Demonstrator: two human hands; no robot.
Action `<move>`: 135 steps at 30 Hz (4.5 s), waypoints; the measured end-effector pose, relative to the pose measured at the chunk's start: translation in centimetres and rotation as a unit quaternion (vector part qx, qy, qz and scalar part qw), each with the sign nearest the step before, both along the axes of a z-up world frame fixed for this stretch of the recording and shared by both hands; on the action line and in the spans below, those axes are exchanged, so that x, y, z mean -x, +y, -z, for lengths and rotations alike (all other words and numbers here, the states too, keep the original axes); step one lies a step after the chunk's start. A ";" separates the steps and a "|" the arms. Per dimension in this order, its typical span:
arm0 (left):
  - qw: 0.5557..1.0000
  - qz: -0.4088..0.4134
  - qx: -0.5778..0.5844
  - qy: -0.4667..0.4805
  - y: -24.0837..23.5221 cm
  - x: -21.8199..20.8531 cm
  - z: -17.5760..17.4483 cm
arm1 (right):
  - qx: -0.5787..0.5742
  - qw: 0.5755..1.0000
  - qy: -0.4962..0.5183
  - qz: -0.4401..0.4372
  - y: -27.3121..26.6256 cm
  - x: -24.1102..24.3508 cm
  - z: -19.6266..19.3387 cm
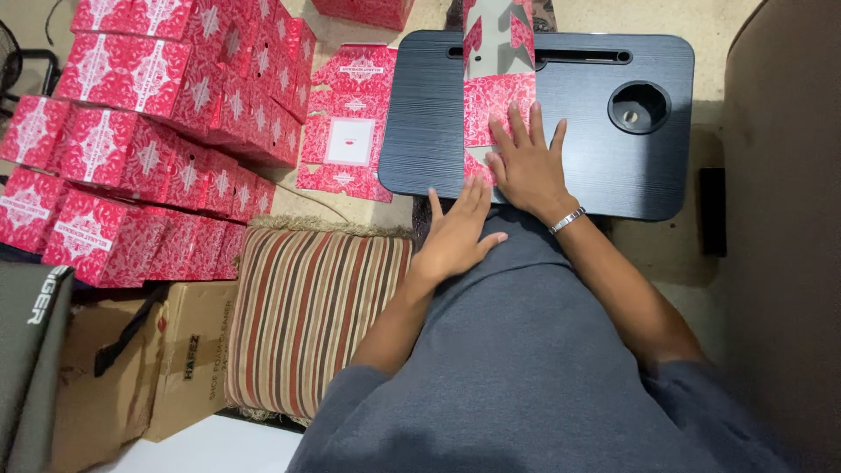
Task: The person assembles small red patterned boxes from flat cardboard sheets. They fold the pre-cut tabs and creases to form the box shape, then place the finished box aside. The process is repeated for multiple boxes.
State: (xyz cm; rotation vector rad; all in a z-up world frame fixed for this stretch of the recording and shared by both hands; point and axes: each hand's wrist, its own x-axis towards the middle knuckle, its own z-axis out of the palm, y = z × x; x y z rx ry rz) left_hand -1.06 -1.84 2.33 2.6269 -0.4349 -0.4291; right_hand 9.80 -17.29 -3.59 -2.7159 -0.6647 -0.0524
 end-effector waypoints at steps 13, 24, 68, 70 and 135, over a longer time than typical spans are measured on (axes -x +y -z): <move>0.996 -0.078 -0.031 0.010 -1.4 0.5 0.2 | 0.046 0.999 0.012 -0.005 -0.2 -0.7 1.0; 0.993 -0.110 -0.045 -0.009 -1.9 -2.9 0.4 | 0.051 0.999 0.016 -0.003 -0.1 -0.7 0.9; 0.862 -0.329 0.359 -0.138 4.5 -9.4 6.8 | -0.354 0.931 -0.076 -0.042 -5.8 2.4 -2.2; 0.853 -0.287 0.420 -0.119 4.5 -9.1 6.6 | -0.380 0.917 -0.116 -0.042 -5.8 2.4 -2.3; 0.798 -0.207 0.262 -0.502 -2.0 -7.1 5.4 | -0.364 0.890 -0.257 -0.091 -4.4 1.3 -0.1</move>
